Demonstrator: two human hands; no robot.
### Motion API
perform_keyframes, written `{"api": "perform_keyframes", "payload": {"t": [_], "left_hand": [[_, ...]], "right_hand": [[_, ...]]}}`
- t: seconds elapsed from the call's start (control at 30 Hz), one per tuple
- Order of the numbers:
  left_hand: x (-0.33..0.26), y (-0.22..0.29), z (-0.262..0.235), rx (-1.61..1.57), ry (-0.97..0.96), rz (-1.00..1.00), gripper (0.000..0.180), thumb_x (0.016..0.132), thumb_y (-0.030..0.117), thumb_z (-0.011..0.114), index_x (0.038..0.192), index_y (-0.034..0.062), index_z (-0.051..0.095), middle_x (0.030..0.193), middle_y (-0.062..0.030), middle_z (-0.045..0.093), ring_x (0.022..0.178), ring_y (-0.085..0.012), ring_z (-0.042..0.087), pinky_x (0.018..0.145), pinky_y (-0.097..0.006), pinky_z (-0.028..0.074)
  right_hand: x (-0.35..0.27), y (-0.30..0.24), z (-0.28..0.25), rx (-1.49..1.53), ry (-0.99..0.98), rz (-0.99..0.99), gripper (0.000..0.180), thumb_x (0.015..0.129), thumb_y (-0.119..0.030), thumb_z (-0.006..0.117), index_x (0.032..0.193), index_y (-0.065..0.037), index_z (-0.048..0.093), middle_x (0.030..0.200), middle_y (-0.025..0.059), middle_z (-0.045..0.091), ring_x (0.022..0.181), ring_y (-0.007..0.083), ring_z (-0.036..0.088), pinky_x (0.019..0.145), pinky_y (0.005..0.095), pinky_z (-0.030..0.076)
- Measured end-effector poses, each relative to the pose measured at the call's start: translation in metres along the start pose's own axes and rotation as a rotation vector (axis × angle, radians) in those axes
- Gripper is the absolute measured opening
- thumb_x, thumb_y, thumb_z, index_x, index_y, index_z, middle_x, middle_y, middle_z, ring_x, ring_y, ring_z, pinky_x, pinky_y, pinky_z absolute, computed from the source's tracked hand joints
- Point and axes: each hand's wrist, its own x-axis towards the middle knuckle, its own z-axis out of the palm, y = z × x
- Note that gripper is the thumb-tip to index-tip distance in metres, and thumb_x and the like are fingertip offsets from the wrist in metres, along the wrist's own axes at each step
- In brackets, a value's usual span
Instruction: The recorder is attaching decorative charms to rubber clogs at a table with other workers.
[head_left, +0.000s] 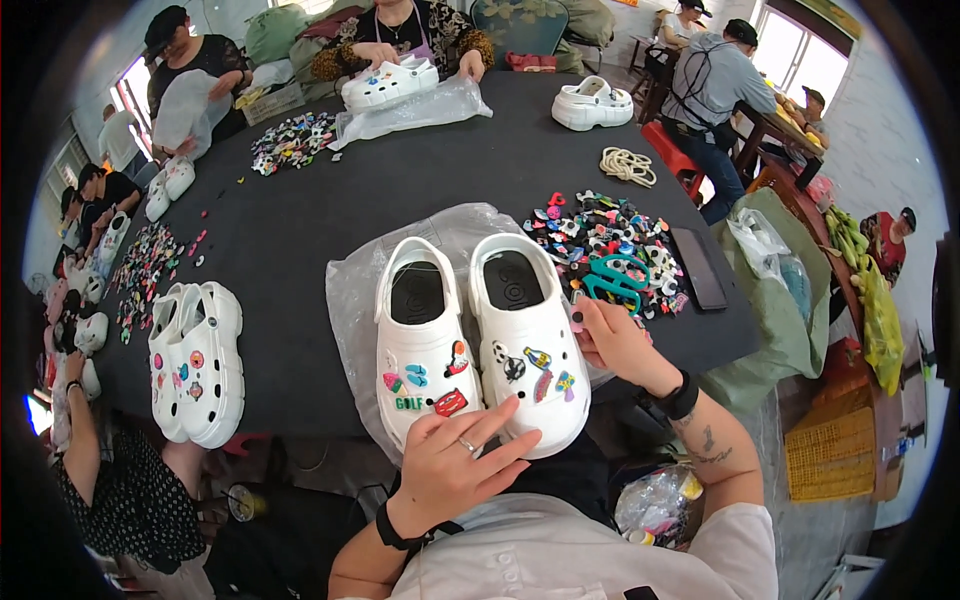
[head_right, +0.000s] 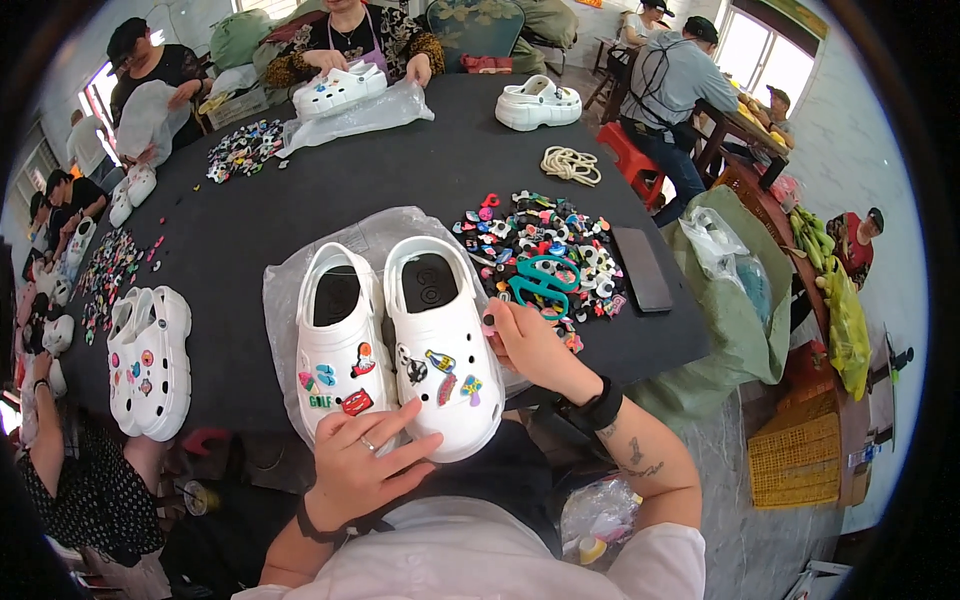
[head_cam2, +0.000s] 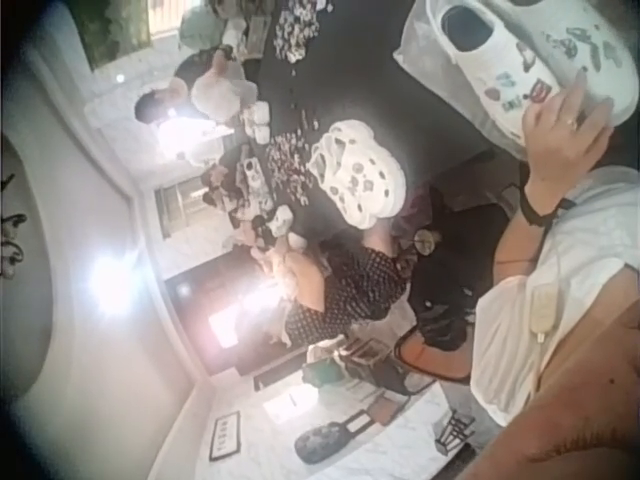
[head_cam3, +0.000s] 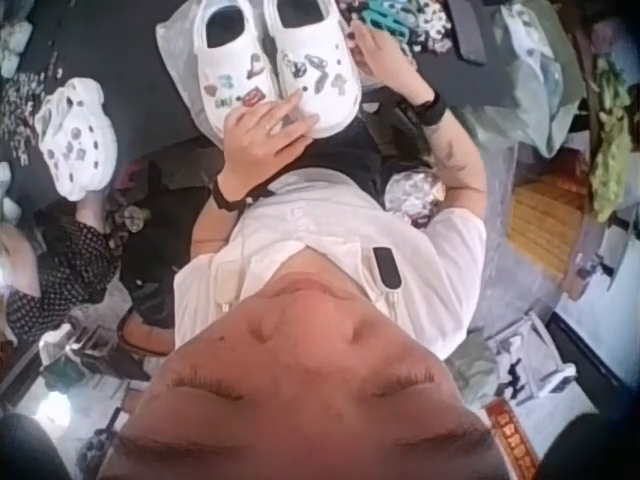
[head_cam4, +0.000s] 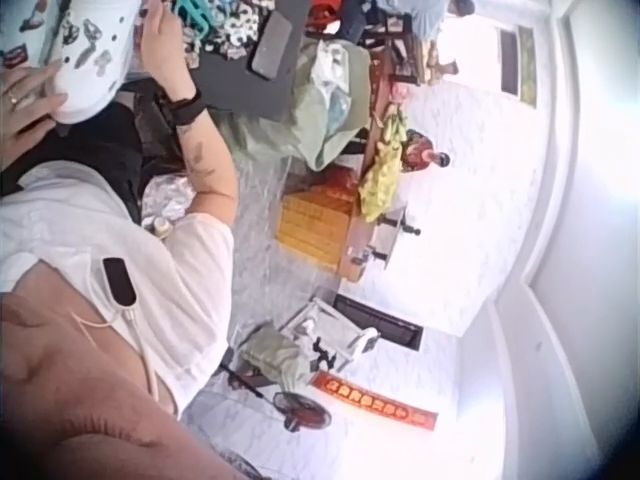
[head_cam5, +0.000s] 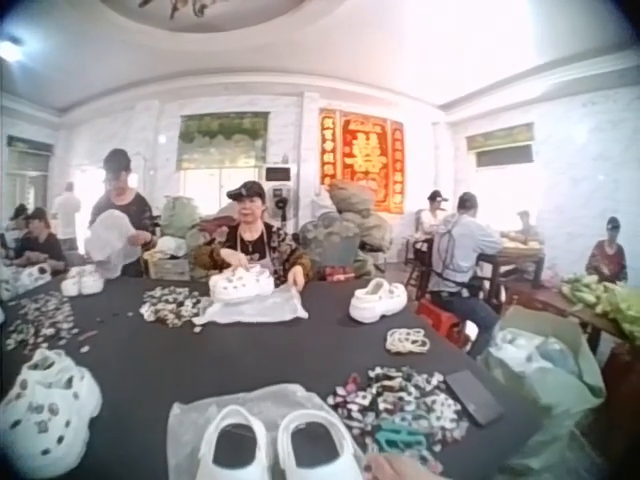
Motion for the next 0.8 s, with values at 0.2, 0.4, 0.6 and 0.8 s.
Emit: {"api": "perform_keyframes", "payload": {"t": [0.2,0.4,0.6,0.8], "left_hand": [[-0.002,-0.001,0.000,0.000,-0.029,-0.014,0.043,0.072,0.034,0.082,0.115,0.0334,0.073,0.130,0.0012,0.067,0.092,-0.0120,0.062,0.082,-0.032,0.038],[-0.001,0.000,0.000,-0.003,0.004,-0.010,0.045,0.072,0.035,0.082,0.116,0.0332,0.073,0.131,0.0010,0.067,0.091,-0.0121,0.061,0.082,-0.032,0.038],[-0.005,-0.001,-0.001,-0.016,-0.019,-0.016,0.042,0.080,0.037,0.077,0.121,0.0320,0.071,0.133,0.0031,0.065,0.093,-0.0111,0.060,0.082,-0.029,0.038],[0.001,0.002,-0.008,-0.063,-0.015,-0.025,0.049,0.069,0.026,0.085,0.117,0.0279,0.074,0.130,-0.0006,0.068,0.090,-0.0152,0.062,0.078,-0.031,0.040]], "right_hand": [[0.004,-0.007,-0.040,-0.630,0.205,-0.600,0.028,0.107,-0.025,0.045,0.106,-0.001,0.060,0.067,0.0085,0.058,0.056,0.0208,0.057,0.052,0.0360,0.044],[0.046,-0.009,-0.111,-1.370,0.718,-0.559,0.025,0.098,-0.027,0.060,0.093,-0.004,0.053,0.066,0.0162,0.064,0.066,0.0366,0.066,0.057,0.0476,0.051],[0.055,0.016,-0.130,-1.383,0.577,-0.464,0.023,0.095,-0.025,0.062,0.099,-0.005,0.052,0.073,0.0174,0.066,0.075,0.0381,0.067,0.062,0.0489,0.051],[0.032,-0.005,-0.101,-1.353,0.597,-0.403,0.027,0.101,-0.033,0.057,0.097,-0.006,0.054,0.072,0.0195,0.065,0.070,0.0409,0.065,0.060,0.0507,0.049]]}}
